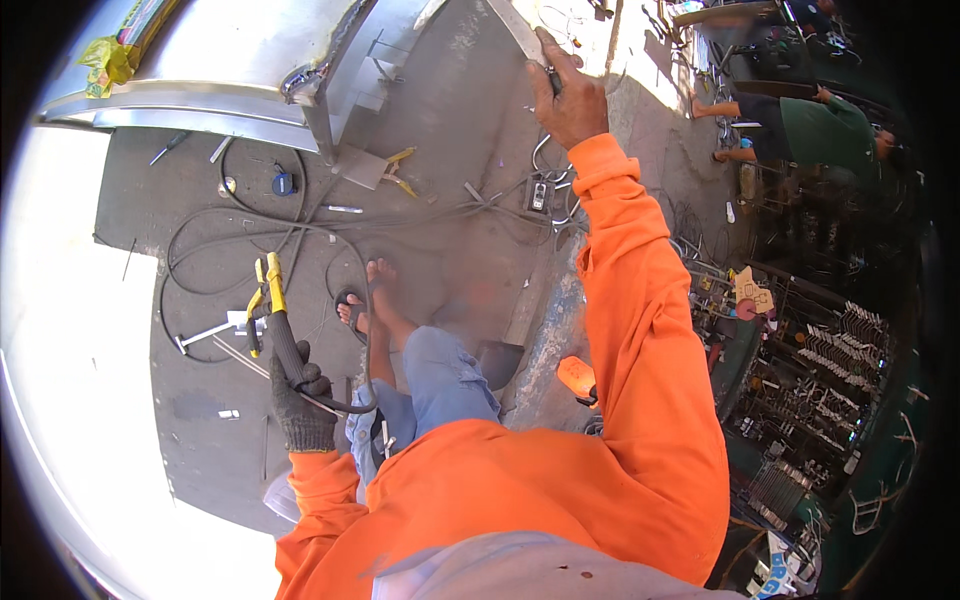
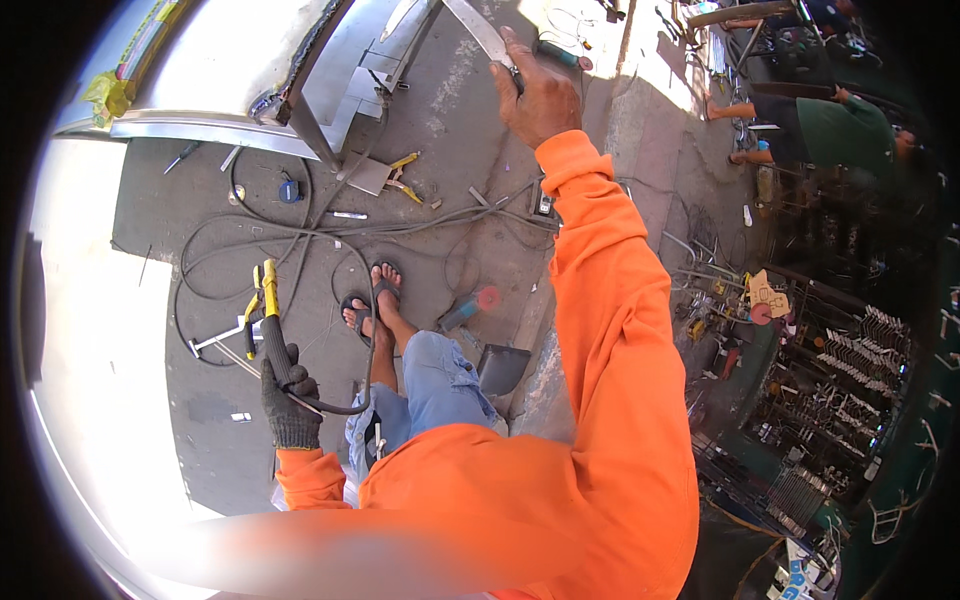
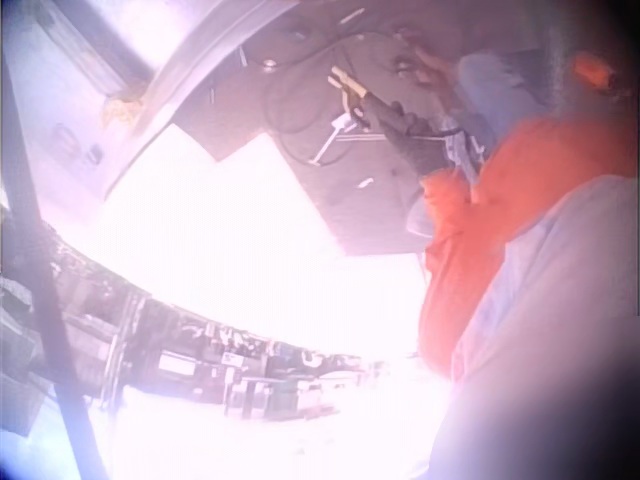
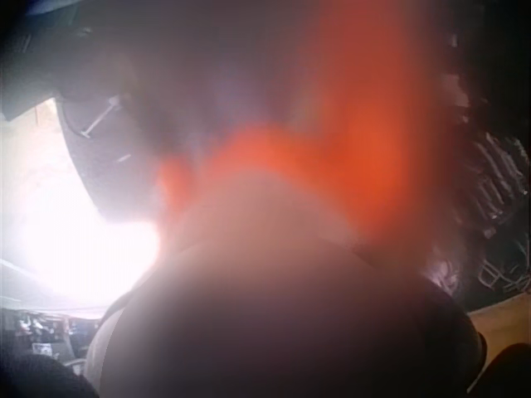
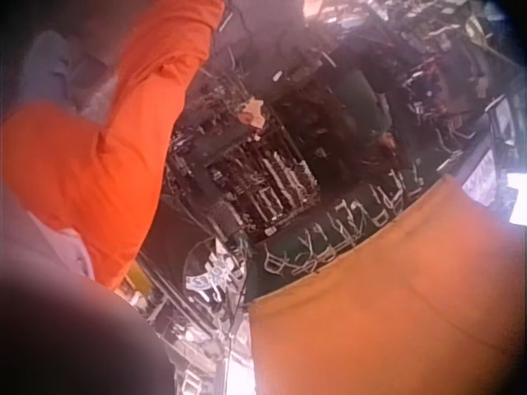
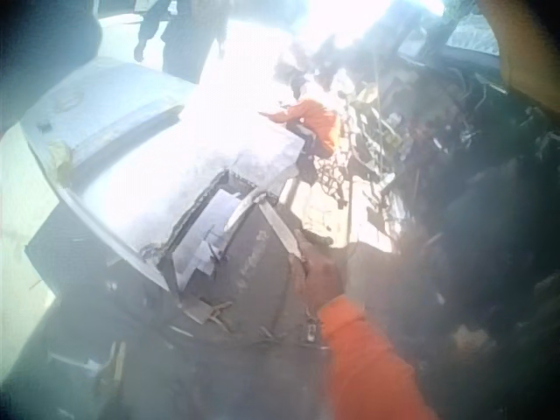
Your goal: The person welds metal frame joints using a handheld welding torch, repeatedly positioning and tacking metal bars together. They adjust the frame pieces by hand between welds and continue welding along the seams.
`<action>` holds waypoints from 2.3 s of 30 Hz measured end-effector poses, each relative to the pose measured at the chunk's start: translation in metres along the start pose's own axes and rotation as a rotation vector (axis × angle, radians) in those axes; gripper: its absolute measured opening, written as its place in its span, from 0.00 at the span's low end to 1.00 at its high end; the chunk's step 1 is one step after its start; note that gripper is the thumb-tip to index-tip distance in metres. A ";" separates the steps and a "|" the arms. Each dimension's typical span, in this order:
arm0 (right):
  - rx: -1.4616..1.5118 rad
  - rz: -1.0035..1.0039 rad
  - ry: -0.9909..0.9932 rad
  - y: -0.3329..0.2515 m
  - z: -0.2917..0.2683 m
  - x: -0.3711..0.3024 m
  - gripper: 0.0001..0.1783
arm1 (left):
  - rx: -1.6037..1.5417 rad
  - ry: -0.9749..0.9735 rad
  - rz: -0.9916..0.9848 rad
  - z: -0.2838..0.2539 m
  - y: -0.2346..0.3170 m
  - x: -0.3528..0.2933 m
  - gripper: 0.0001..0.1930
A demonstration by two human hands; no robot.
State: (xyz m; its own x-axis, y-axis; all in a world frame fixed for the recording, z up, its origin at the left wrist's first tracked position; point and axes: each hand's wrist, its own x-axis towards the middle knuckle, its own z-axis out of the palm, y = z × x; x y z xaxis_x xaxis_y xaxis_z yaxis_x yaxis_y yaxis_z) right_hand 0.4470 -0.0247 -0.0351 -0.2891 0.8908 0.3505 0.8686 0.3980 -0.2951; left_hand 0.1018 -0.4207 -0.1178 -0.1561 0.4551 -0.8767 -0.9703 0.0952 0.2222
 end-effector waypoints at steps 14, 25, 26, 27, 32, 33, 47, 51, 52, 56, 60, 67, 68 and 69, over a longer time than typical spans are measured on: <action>-0.009 0.209 0.001 0.017 -0.025 -0.011 0.25 | 0.133 0.112 0.048 -0.016 0.021 -0.016 0.19; 0.426 0.482 0.286 -0.065 0.088 -0.034 0.19 | 0.185 0.141 -0.071 -0.021 0.017 -0.016 0.18; 0.457 0.543 0.202 -0.070 0.103 -0.044 0.19 | 0.182 0.138 -0.091 -0.021 0.019 -0.017 0.17; 0.490 0.511 0.234 -0.075 0.115 -0.057 0.19 | 0.182 0.126 -0.086 -0.022 0.021 -0.018 0.17; 0.852 0.726 0.330 -0.105 0.135 -0.080 0.20 | 0.276 0.173 0.001 -0.023 0.029 -0.022 0.22; 0.977 0.697 0.402 -0.110 0.136 -0.074 0.20 | 0.302 0.181 0.029 -0.022 0.030 -0.022 0.26; 0.946 0.547 0.395 -0.085 0.150 -0.080 0.24 | 0.264 0.042 0.026 0.019 -0.013 -0.018 0.18; 0.894 0.502 0.214 -0.059 0.144 -0.044 0.24 | 0.383 0.118 0.098 0.043 -0.040 -0.016 0.16; 0.866 0.470 0.114 -0.048 0.147 -0.044 0.24 | 0.384 0.141 0.085 0.048 -0.045 -0.015 0.16; 0.685 0.584 -0.077 -0.001 0.174 -0.122 0.26 | 0.302 0.108 0.019 0.060 -0.063 -0.014 0.20; 0.867 1.169 -0.664 0.017 0.184 -0.248 0.25 | 0.437 0.153 0.067 0.066 -0.079 -0.010 0.24; 0.699 1.009 -0.050 -0.026 0.072 -0.263 0.31 | 0.962 -0.034 0.039 0.074 -0.077 -0.012 0.17; 0.685 0.817 0.020 -0.025 0.056 -0.234 0.32 | 1.290 -0.164 0.182 0.073 -0.079 -0.012 0.17; 0.654 0.665 0.069 -0.021 0.042 -0.198 0.34 | 1.522 -0.293 0.318 0.071 -0.084 -0.012 0.19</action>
State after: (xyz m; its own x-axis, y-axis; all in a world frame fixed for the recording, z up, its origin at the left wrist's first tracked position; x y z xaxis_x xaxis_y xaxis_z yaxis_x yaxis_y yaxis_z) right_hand 0.4695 -0.2002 -0.1356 0.2288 0.9732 -0.0246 0.4417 -0.1263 -0.8882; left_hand 0.1980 -0.3711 -0.0958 -0.0939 0.7597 -0.6434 0.2076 0.6470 0.7337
